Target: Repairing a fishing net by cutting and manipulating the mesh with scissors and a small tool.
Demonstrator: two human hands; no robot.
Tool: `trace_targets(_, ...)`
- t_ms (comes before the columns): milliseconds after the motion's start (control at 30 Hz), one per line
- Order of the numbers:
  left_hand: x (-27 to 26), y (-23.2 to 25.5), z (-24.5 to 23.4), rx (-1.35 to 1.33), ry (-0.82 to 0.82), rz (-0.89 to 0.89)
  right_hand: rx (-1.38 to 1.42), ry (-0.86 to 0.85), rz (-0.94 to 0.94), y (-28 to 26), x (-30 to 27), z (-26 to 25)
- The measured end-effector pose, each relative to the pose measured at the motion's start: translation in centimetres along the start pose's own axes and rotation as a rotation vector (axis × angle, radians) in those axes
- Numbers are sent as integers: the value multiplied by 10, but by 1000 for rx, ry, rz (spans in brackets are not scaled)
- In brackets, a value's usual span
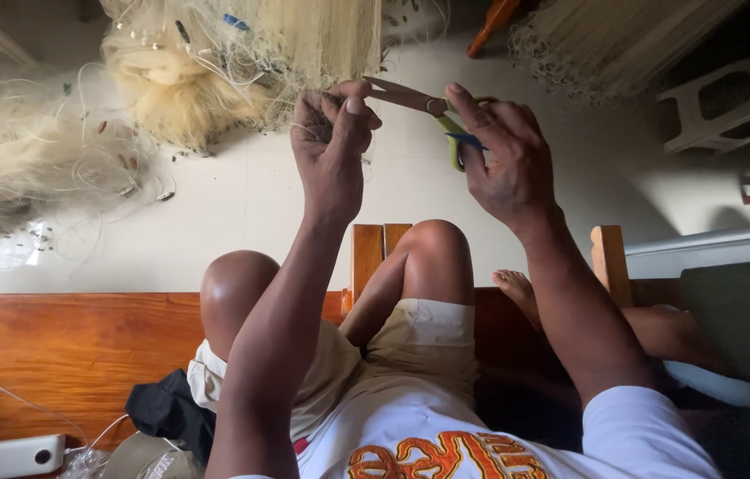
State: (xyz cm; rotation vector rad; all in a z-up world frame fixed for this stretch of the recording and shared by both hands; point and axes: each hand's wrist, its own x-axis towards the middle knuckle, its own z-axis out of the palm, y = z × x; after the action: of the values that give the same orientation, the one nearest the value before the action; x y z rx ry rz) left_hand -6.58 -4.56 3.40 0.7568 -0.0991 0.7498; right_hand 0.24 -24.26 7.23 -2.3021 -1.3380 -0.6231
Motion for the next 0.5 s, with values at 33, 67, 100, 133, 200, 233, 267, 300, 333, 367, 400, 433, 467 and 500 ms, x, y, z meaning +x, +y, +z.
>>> trace_targets(33, 1, 0, 0, 0, 1, 1, 1, -1, -1, 0, 0, 1)
trace_targets(67, 1, 0, 1, 2, 12, -8, -3, -4, 11, 0, 0, 1)
trace_targets(100, 1, 0, 1, 5, 22, -16, -7, -7, 23, 1, -1, 2)
trace_targets(133, 1, 2, 1, 4, 23, -17, -7, -8, 23, 1, -1, 2)
trace_targets(200, 1, 4, 2, 18, 24, -40, -9, -8, 22, 3, -2, 3)
trace_targets(233, 1, 4, 1, 18, 25, -40, -8, -9, 23, 2, -2, 2)
trace_targets(267, 1, 4, 1, 36, 19, -36, 4, -6, 16, 1, -2, 1)
trace_targets(300, 0, 4, 0, 55, 12, -32, 16, -2, 10, 1, -1, 0)
trace_targets(333, 0, 3, 0, 55, 11, -32, 16, -2, 10, 0, -1, -1)
trace_targets(367, 0, 3, 0, 53, 4, -26, 18, -3, 27, 0, -1, -2)
trace_targets(400, 0, 2, 0, 51, -4, -23, 21, -4, 45, -1, -2, -4)
trace_targets(433, 0, 1, -2, 51, -5, -24, 21, -4, 46, -1, -4, -5)
trace_targets(467, 1, -1, -4, 43, -8, -41, 59, -18, 75, -2, -7, -6)
trace_targets(500, 1, -2, -6, 34, -10, -59, 96, -32, 103, -3, -9, -7)
